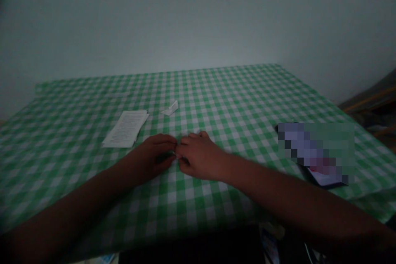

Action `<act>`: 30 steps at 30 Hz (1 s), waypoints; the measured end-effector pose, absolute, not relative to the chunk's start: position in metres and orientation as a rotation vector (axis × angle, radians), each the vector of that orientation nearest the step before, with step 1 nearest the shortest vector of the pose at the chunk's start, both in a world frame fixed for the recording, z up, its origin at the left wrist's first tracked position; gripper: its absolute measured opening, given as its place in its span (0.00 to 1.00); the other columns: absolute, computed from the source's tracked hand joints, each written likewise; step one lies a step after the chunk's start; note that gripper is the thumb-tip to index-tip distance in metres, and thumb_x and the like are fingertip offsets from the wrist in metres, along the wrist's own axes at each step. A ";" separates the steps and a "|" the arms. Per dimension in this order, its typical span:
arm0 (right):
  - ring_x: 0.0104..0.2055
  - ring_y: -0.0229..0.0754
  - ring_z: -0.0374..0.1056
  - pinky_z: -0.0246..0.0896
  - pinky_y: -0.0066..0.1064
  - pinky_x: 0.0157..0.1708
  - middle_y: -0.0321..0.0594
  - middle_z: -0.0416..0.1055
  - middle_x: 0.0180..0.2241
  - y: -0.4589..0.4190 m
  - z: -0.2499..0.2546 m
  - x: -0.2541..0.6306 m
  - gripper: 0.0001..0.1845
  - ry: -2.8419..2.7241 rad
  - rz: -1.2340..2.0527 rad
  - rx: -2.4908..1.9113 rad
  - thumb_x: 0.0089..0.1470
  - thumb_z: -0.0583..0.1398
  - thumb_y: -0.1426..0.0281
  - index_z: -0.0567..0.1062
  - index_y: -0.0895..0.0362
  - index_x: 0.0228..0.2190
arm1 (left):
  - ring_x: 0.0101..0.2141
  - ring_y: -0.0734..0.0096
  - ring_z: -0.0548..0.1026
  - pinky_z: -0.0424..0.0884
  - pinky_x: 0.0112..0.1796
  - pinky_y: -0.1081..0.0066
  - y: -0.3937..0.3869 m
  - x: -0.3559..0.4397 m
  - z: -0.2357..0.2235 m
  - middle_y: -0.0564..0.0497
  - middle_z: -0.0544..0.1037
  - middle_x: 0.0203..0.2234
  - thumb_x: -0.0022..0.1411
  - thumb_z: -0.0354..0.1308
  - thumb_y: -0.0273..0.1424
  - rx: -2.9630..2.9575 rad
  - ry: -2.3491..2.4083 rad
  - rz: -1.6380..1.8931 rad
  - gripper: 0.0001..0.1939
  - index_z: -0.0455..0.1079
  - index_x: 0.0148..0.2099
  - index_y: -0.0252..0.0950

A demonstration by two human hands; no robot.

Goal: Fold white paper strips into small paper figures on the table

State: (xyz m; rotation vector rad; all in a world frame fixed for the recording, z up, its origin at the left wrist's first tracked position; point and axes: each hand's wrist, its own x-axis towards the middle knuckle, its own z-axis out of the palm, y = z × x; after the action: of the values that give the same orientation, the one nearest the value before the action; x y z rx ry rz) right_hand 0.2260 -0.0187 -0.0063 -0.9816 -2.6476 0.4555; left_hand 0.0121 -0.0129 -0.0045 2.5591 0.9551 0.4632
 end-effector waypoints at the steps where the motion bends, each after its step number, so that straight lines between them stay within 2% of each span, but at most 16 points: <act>1: 0.39 0.42 0.63 0.48 0.38 0.41 0.37 0.69 0.34 -0.019 -0.006 0.226 0.02 -2.654 0.459 -0.985 0.55 0.60 0.71 0.73 0.56 0.31 | 0.46 0.62 0.73 0.69 0.52 0.59 -0.013 0.012 -0.005 0.47 0.77 0.43 0.61 0.57 0.24 2.563 0.961 0.456 0.08 0.73 0.43 0.36; 8: 0.39 0.43 0.65 0.50 0.39 0.43 0.36 0.69 0.32 -0.016 -0.009 0.229 0.02 -2.598 0.532 -0.937 0.50 0.63 0.71 0.74 0.55 0.30 | 0.46 0.63 0.73 0.69 0.51 0.60 -0.012 0.013 -0.004 0.47 0.77 0.43 0.62 0.57 0.24 2.556 0.930 0.461 0.08 0.73 0.43 0.35; 11: 0.35 0.38 0.65 0.53 0.34 0.40 0.34 0.67 0.30 -0.007 -0.013 0.234 0.03 -2.471 0.633 -0.911 0.50 0.61 0.75 0.72 0.56 0.28 | 0.48 0.62 0.73 0.69 0.52 0.59 -0.013 0.012 -0.005 0.47 0.76 0.45 0.63 0.58 0.26 2.554 0.949 0.510 0.08 0.73 0.45 0.36; 15: 0.33 0.38 0.64 0.55 0.31 0.36 0.34 0.68 0.30 0.000 -0.018 0.237 0.04 -2.377 0.583 -1.016 0.50 0.61 0.75 0.70 0.56 0.31 | 0.45 0.64 0.74 0.70 0.51 0.60 -0.012 0.013 -0.010 0.48 0.77 0.42 0.65 0.59 0.29 2.550 0.953 0.541 0.05 0.73 0.42 0.36; 21: 0.35 0.40 0.66 0.53 0.34 0.39 0.34 0.70 0.31 -0.007 -0.019 0.231 0.06 -2.390 0.498 -1.122 0.50 0.64 0.70 0.71 0.56 0.32 | 0.43 0.64 0.74 0.70 0.49 0.60 -0.011 0.016 -0.014 0.48 0.77 0.40 0.62 0.61 0.28 2.538 0.975 0.569 0.04 0.73 0.41 0.37; 30: 0.35 0.40 0.65 0.50 0.34 0.38 0.33 0.70 0.29 -0.012 -0.018 0.223 0.08 -2.343 0.484 -1.240 0.47 0.65 0.71 0.68 0.55 0.28 | 0.44 0.64 0.74 0.69 0.50 0.60 -0.012 0.017 -0.012 0.49 0.77 0.41 0.61 0.62 0.26 2.530 0.994 0.559 0.05 0.72 0.41 0.37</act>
State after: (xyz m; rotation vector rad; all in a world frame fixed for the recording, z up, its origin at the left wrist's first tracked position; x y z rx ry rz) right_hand 0.2228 -0.0120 -0.0180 -1.2405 -2.3430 0.4843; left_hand 0.0168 -0.0120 -0.0124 2.5296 0.9944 0.5588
